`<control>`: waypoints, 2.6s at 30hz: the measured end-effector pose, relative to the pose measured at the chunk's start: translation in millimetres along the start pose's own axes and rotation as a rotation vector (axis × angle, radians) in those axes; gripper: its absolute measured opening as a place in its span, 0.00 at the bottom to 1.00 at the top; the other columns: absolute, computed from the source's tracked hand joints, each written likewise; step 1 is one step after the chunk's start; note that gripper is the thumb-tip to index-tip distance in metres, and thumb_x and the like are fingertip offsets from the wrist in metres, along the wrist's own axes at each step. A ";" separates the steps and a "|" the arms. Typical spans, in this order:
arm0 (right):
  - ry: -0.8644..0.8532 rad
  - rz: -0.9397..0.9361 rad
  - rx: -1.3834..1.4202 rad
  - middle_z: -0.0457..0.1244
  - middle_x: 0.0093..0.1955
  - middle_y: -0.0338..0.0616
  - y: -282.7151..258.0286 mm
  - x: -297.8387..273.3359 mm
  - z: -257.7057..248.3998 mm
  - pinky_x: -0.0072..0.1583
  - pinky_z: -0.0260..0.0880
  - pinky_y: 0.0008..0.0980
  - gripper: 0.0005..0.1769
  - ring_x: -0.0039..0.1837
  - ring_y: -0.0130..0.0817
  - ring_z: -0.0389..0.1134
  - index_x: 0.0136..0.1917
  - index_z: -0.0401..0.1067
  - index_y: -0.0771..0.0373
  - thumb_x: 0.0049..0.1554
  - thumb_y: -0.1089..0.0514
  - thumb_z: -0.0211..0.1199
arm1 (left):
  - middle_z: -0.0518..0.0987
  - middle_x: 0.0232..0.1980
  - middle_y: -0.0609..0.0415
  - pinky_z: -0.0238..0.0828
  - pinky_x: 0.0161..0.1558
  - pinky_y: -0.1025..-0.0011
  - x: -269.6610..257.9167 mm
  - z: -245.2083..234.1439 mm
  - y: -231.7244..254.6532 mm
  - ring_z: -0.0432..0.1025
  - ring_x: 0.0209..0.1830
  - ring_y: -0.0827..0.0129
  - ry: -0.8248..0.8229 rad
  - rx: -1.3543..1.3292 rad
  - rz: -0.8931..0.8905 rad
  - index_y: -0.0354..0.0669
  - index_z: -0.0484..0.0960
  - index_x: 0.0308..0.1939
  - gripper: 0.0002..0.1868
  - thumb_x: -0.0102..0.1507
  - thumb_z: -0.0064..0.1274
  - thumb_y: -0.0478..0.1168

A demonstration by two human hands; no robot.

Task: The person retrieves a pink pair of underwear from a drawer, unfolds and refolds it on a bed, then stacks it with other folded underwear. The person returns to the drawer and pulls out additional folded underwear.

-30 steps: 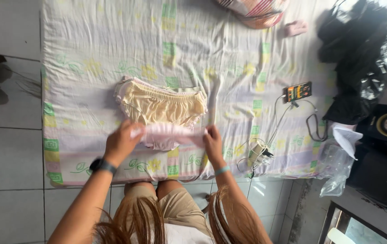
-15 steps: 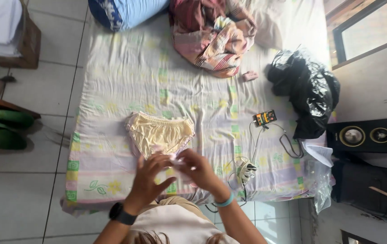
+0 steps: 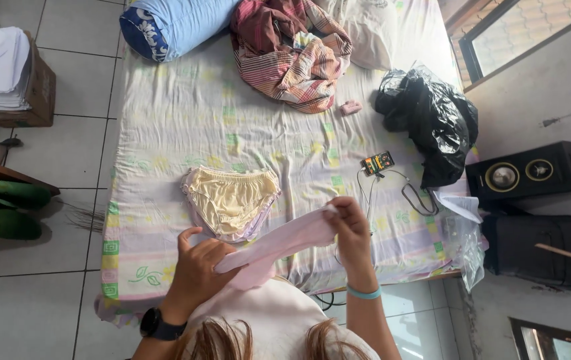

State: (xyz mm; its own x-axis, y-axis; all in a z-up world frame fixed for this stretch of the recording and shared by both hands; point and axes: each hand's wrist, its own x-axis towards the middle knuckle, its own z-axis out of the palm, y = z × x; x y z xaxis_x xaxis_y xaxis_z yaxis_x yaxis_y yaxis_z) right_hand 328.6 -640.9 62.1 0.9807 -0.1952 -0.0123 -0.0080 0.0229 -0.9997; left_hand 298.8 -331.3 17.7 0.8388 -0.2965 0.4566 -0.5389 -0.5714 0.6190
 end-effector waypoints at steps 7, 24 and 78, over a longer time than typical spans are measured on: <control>-0.082 -0.029 0.103 0.60 0.39 0.34 -2.5 -8.7 -2.6 0.42 0.62 0.23 0.06 0.40 0.24 0.62 0.55 0.65 0.55 0.65 0.60 0.58 | 0.85 0.43 0.66 0.58 0.56 0.56 -5.5 -6.3 -17.2 0.80 0.41 0.66 -0.109 -0.112 -0.051 0.54 0.74 0.44 0.18 0.59 0.63 0.55; -0.302 0.044 0.067 0.67 0.36 0.41 -6.8 -31.2 2.5 0.39 0.70 0.21 0.13 0.37 0.23 0.67 0.50 0.65 0.60 0.58 0.69 0.67 | 0.73 0.39 0.54 0.62 0.37 0.67 -24.3 7.1 -5.9 0.67 0.37 0.65 0.103 -0.384 -0.898 0.45 0.73 0.45 0.05 0.68 0.50 0.41; -0.347 0.526 1.185 0.70 0.33 0.57 7.2 30.4 -10.0 0.36 0.71 0.27 0.32 0.33 0.41 0.73 0.38 0.77 0.68 0.67 0.40 0.50 | 0.81 0.39 0.55 0.74 0.41 0.62 20.5 6.5 -94.2 0.79 0.33 0.67 0.277 -2.143 -1.057 0.45 0.82 0.43 0.18 0.52 0.46 0.45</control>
State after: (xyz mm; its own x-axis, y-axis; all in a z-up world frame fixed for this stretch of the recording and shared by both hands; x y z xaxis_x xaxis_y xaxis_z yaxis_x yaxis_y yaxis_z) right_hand 356.4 -656.5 54.3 0.9133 0.3520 -0.2049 -0.3970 0.8816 -0.2552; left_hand 367.3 -288.5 -35.4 0.8395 -0.3816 -0.3867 0.4311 0.9011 0.0468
